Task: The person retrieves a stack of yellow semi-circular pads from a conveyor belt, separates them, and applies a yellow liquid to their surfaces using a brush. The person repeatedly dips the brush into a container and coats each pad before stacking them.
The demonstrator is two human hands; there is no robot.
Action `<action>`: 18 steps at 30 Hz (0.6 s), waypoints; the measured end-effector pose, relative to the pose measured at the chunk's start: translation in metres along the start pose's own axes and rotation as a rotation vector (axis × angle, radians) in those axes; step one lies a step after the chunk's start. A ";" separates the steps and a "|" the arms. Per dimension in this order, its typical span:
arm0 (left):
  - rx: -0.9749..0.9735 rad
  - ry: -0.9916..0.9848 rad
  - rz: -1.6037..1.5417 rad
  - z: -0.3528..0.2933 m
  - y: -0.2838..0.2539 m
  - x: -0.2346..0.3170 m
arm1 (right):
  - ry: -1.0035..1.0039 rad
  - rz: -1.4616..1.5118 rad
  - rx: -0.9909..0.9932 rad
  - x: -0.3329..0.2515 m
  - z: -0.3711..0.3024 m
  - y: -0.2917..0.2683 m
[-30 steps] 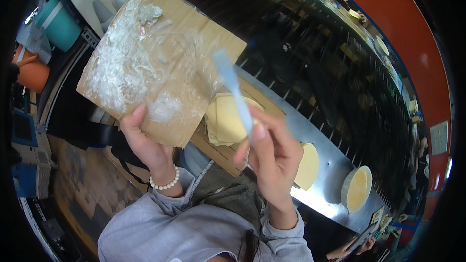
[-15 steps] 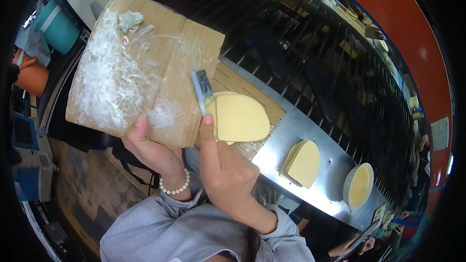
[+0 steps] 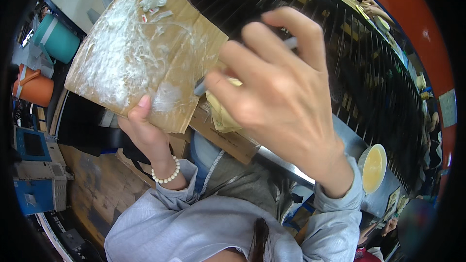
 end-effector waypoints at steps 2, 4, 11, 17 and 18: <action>0.018 -0.016 -0.048 -0.001 0.001 -0.002 | -0.124 0.108 0.002 -0.005 -0.001 0.002; 0.062 0.102 0.107 0.005 -0.003 -0.004 | -0.247 0.261 -0.185 -0.010 -0.011 0.003; 0.183 0.153 -0.106 0.102 -0.075 -0.012 | 0.625 0.549 0.052 0.038 -0.096 -0.022; -0.189 -0.073 -0.135 0.157 -0.072 -0.070 | 1.051 0.590 0.143 0.029 -0.176 -0.027; -0.185 -0.096 -0.081 0.168 -0.069 -0.081 | 1.139 0.629 0.164 0.024 -0.184 -0.030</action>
Point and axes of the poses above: each hand's wrist, its own z-axis towards the middle knuckle, its own y-axis out of the palm, x = y × z, the point moved 2 cm from there along z, towards the middle knuckle, and after that the axes turned 1 degree about z, right-handed, at the moved point
